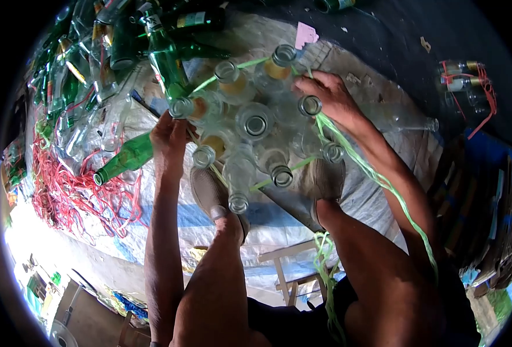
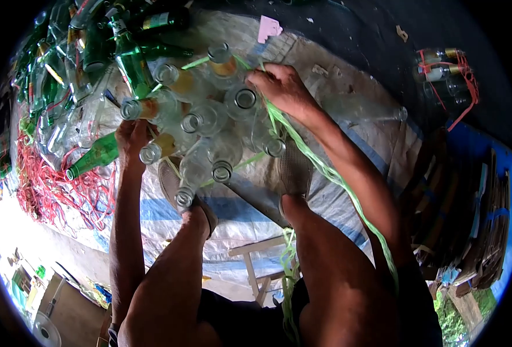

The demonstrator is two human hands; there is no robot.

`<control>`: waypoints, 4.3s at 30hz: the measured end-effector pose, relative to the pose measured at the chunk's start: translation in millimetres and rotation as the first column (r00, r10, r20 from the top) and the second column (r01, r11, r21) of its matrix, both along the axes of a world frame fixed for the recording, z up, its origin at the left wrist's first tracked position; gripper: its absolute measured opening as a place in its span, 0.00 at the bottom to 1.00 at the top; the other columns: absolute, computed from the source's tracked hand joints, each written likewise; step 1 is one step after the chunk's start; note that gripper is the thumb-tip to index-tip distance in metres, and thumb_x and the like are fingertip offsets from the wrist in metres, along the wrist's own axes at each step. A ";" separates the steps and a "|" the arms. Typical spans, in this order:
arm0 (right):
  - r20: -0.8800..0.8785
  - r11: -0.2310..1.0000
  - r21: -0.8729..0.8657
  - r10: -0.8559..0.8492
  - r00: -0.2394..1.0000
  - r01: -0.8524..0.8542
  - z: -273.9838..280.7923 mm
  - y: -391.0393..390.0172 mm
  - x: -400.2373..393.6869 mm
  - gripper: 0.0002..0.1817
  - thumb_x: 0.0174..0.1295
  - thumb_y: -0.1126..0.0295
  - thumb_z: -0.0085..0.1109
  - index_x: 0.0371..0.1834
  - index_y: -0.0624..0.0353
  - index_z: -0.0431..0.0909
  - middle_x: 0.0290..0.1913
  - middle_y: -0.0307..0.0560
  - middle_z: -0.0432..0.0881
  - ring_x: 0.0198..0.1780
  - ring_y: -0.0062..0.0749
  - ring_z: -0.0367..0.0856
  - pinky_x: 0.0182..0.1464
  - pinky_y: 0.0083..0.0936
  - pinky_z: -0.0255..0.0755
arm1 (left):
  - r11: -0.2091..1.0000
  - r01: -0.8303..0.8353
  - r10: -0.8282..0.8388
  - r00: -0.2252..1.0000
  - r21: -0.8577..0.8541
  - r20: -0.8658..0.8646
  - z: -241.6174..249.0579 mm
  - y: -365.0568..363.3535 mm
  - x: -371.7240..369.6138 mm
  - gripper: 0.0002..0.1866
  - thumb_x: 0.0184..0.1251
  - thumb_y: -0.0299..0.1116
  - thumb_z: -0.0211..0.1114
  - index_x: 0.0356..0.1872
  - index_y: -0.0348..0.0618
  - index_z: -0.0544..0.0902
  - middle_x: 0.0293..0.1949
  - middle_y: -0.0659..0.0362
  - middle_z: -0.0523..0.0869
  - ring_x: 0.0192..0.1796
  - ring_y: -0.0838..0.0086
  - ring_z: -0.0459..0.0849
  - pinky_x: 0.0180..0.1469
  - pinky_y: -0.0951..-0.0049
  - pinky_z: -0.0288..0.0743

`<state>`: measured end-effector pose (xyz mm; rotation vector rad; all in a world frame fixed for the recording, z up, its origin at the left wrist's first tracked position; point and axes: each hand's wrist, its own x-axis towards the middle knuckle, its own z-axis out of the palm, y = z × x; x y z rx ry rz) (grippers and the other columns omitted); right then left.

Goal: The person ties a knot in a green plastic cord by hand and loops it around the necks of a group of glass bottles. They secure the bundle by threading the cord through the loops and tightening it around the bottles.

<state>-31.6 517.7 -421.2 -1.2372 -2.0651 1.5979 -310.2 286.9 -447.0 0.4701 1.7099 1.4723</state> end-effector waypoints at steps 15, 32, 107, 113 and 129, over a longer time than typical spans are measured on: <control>-0.022 0.995 -0.096 -0.009 1.000 0.007 -5.7 5.2 2.3 0.15 0.68 0.63 0.66 0.46 0.66 0.83 0.29 0.39 0.80 0.33 0.17 0.77 0.38 0.23 0.72 | 0.995 -0.030 0.009 0.980 -0.099 -0.198 -20.9 2.5 -7.2 0.09 0.76 0.26 0.61 0.48 0.37 0.88 0.30 0.59 0.90 0.30 0.79 0.87 0.32 0.75 0.79; -0.246 0.979 -0.178 0.054 0.968 -0.100 4.6 24.1 -10.2 0.12 0.72 0.69 0.60 0.52 0.64 0.82 0.30 0.39 0.82 0.30 0.22 0.82 0.35 0.25 0.76 | 0.993 0.116 -0.116 0.993 -0.001 -0.001 -2.5 5.2 -19.7 0.15 0.79 0.39 0.67 0.55 0.39 0.88 0.40 0.59 0.92 0.38 0.80 0.90 0.40 0.76 0.87; -0.459 0.706 -0.707 -0.506 0.730 0.044 448.9 -155.6 242.0 0.05 0.83 0.72 0.42 0.51 0.62 0.63 0.28 0.51 0.72 0.14 0.33 0.68 0.13 0.35 0.73 | 0.981 0.121 -0.111 0.991 -0.155 0.073 17.3 -33.4 37.5 0.14 0.78 0.41 0.63 0.47 0.40 0.88 0.33 0.66 0.84 0.34 0.82 0.82 0.40 0.75 0.82; -0.643 0.693 -0.663 -0.333 0.689 -0.284 433.8 -93.9 211.0 0.19 0.84 0.63 0.43 0.67 0.65 0.72 0.35 0.46 0.69 0.31 0.33 0.65 0.36 0.38 0.69 | 0.975 0.122 -0.113 0.992 -0.183 0.059 23.9 -30.5 39.7 0.14 0.78 0.42 0.63 0.42 0.41 0.87 0.30 0.66 0.82 0.33 0.82 0.81 0.40 0.75 0.82; 0.536 0.995 0.094 -0.070 0.841 0.023 261.0 -85.3 214.2 0.12 0.76 0.64 0.56 0.47 0.62 0.82 0.35 0.41 0.77 0.33 0.29 0.71 0.37 0.26 0.67 | 0.986 0.090 -0.082 0.995 -0.139 0.062 -0.3 -33.1 36.4 0.15 0.77 0.41 0.65 0.49 0.39 0.88 0.31 0.65 0.82 0.33 0.83 0.81 0.38 0.76 0.83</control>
